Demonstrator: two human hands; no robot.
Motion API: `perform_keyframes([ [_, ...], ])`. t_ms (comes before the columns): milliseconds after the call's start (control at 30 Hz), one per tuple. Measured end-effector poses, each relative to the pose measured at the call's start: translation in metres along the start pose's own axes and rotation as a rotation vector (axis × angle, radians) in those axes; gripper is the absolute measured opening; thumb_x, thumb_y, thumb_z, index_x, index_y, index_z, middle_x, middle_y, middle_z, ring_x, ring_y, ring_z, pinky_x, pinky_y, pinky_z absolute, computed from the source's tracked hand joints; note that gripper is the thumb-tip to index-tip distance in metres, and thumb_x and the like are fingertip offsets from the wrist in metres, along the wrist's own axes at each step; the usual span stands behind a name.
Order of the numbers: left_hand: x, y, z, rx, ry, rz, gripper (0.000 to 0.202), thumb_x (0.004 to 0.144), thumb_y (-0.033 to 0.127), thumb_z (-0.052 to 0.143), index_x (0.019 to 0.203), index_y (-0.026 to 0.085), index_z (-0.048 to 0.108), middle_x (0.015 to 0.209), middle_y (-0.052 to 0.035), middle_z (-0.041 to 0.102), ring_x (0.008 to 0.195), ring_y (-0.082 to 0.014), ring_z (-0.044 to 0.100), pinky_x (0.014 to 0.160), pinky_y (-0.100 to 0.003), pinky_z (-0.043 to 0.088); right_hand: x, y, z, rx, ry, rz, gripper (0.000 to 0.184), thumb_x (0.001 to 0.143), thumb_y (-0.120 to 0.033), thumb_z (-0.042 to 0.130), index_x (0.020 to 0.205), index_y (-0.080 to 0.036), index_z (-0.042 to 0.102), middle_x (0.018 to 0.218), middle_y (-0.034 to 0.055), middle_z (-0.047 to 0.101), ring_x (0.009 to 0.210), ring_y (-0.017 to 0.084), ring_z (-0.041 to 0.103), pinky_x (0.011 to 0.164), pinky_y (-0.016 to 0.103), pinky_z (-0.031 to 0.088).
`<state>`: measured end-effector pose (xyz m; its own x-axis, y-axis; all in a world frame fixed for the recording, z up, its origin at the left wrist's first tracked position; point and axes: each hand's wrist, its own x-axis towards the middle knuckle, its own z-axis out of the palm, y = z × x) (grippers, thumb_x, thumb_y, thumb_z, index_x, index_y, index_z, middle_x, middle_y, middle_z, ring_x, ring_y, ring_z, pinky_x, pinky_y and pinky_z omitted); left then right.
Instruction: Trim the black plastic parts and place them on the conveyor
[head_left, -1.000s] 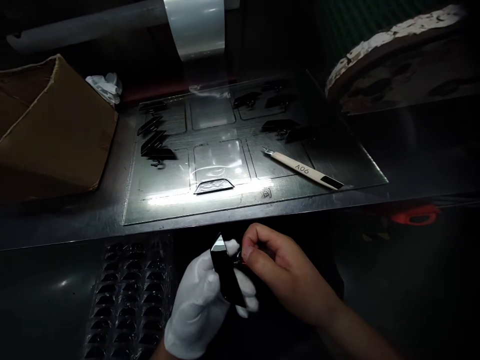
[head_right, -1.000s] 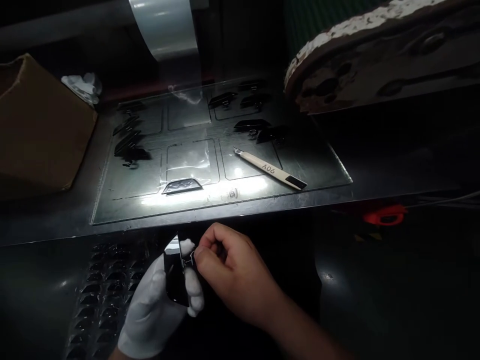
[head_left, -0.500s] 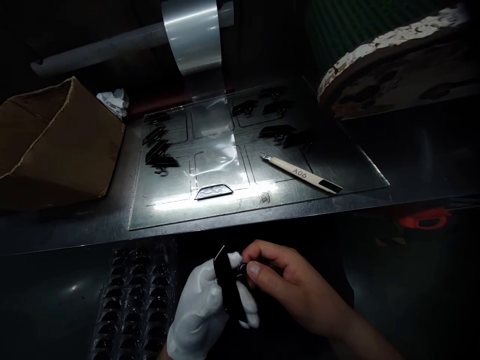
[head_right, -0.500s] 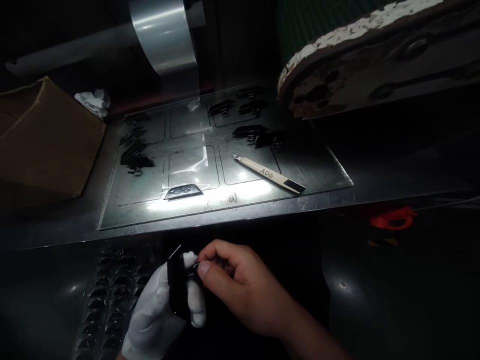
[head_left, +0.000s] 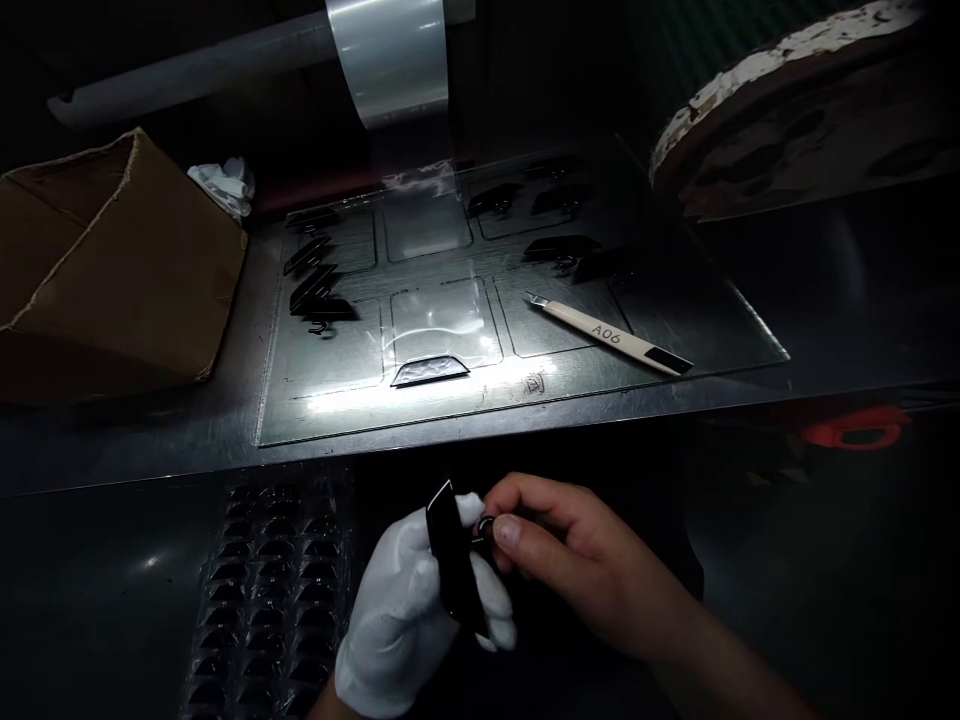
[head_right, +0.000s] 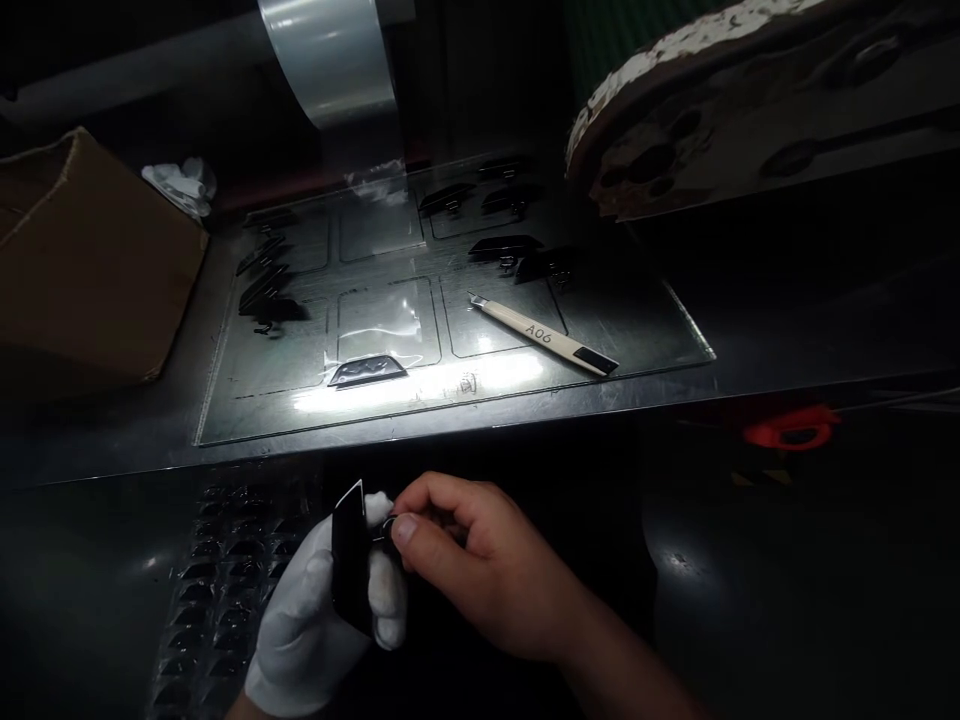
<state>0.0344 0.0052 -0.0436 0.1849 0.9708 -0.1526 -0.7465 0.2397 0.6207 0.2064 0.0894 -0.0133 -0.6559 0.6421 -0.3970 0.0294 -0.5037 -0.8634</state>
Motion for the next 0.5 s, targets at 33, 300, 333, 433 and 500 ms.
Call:
perform_keyframes([
  [33, 0.0001, 0.0002, 0.0007, -0.004, 0.005, 0.006, 0.044, 0.104, 0.039, 0.053, 0.141, 0.016, 0.06, 0.085, -0.0039, 0.081, 0.071, -0.0133, 0.076, 0.059, -0.018, 0.054, 0.0002, 0.0, 0.0004, 0.003, 0.001, 0.0, 0.033, 0.097, -0.052, 0.065, 0.093, -0.02, 0.068, 0.079, -0.0018, 0.063, 0.074, 0.013, 0.055, 0.069, 0.026, 0.044],
  [300, 0.0008, -0.002, 0.0028, 0.012, 0.079, 0.011, 0.045, 0.103, 0.041, 0.054, 0.138, 0.014, 0.063, 0.077, -0.0061, 0.08, 0.06, -0.0116, 0.071, 0.057, -0.018, 0.054, -0.0006, 0.0027, 0.0007, 0.009, 0.008, 0.001, 0.031, 0.099, -0.05, 0.063, 0.091, -0.02, 0.067, 0.079, -0.0021, 0.062, 0.073, 0.013, 0.054, 0.069, 0.026, 0.044],
  [333, 0.001, -0.0022, 0.0027, 0.017, 0.085, 0.011, 0.045, 0.103, 0.041, 0.054, 0.138, 0.014, 0.063, 0.077, -0.0061, 0.08, 0.059, -0.0113, 0.069, 0.056, -0.018, 0.053, -0.0005, 0.003, 0.0007, 0.004, 0.009, 0.001, 0.031, 0.1, -0.05, 0.063, 0.091, -0.02, 0.067, 0.079, -0.002, 0.062, 0.074, 0.013, 0.054, 0.069, 0.026, 0.044],
  [433, 0.0013, -0.0023, 0.0032, 0.017, 0.104, 0.014, 0.044, 0.104, 0.042, 0.052, 0.136, 0.014, 0.064, 0.077, -0.006, 0.079, 0.059, -0.0117, 0.069, 0.054, -0.017, 0.052, 0.0006, 0.0035, 0.0006, -0.003, 0.01, 0.0, 0.032, 0.1, -0.05, 0.062, 0.089, -0.02, 0.066, 0.078, -0.0024, 0.061, 0.073, 0.013, 0.054, 0.069, 0.026, 0.043],
  [500, 0.0013, -0.0021, 0.005, 0.035, 0.127, 0.016, 0.044, 0.105, 0.042, 0.05, 0.134, 0.014, 0.066, 0.075, -0.0062, 0.079, 0.057, -0.0115, 0.069, 0.054, -0.017, 0.052, 0.0021, 0.0038, 0.0008, 0.002, 0.008, -0.006, 0.033, 0.101, -0.05, 0.061, 0.087, -0.02, 0.065, 0.077, -0.0028, 0.06, 0.072, 0.012, 0.053, 0.067, 0.025, 0.043],
])
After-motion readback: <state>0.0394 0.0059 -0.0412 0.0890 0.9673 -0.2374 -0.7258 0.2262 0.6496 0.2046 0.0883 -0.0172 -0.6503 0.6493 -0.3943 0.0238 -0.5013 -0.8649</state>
